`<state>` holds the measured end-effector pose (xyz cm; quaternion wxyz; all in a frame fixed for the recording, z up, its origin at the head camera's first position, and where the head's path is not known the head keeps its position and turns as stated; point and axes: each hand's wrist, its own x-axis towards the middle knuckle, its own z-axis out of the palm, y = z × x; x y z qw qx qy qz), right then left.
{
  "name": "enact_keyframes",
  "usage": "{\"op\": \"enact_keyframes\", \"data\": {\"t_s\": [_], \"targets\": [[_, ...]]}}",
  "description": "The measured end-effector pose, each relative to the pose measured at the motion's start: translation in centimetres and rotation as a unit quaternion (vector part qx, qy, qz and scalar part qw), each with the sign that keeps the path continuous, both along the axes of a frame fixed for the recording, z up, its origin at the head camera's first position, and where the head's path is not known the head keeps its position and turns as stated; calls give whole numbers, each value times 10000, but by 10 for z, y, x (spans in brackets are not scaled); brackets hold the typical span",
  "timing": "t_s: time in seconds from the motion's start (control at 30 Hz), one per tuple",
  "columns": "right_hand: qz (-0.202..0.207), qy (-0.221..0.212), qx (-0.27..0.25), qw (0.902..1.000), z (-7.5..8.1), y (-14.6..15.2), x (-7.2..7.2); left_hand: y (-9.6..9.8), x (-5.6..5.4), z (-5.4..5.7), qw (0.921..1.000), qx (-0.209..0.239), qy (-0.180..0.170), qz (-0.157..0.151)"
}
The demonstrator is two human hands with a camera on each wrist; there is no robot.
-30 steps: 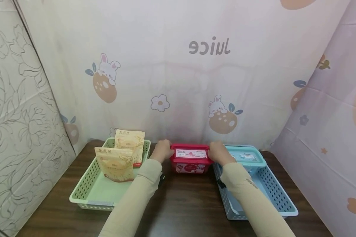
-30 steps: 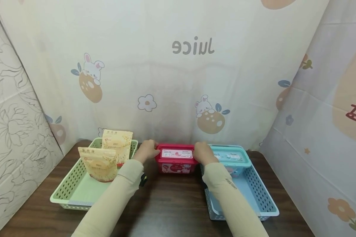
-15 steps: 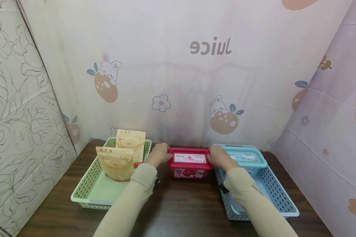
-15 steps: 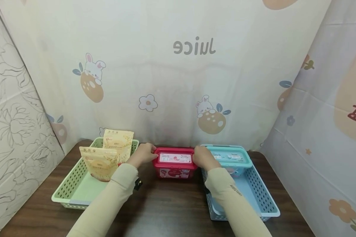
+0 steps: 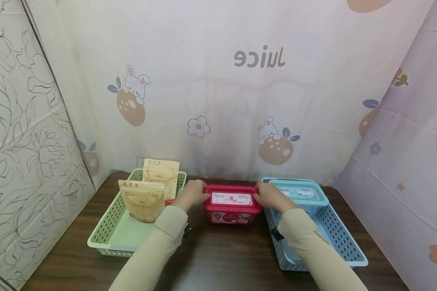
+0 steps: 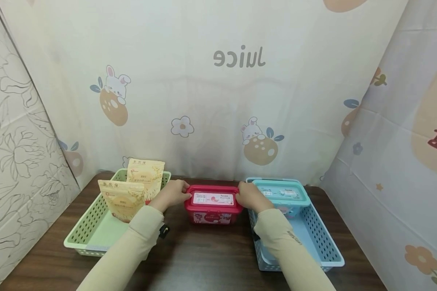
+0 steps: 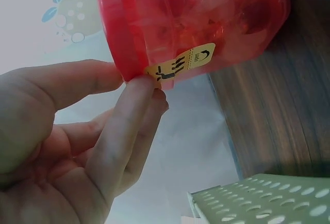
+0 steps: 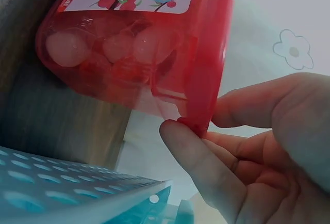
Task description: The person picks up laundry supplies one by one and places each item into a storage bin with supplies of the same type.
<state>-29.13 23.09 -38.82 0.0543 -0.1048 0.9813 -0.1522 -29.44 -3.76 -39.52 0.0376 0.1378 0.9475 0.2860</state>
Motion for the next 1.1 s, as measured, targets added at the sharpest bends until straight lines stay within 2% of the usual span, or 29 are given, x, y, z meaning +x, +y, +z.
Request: {"op": "enact_keyframes", "data": {"t_s": [0.27,0.43,0.77,1.1], "targets": [[128,-79,-318,9994,1,0,16,-6,10,-2,9994,-206,93,-279],[208,-155,-502,9984,-2,0,25,-12,20,-4,9991,-247,124,-306],[97,-197,-812,9965,-3,-2,46,-19,35,-5,9980,-238,333,-487],[122,-116,-868,9961,-4,-6,56,-25,46,-3,9986,-206,192,-437]]}}
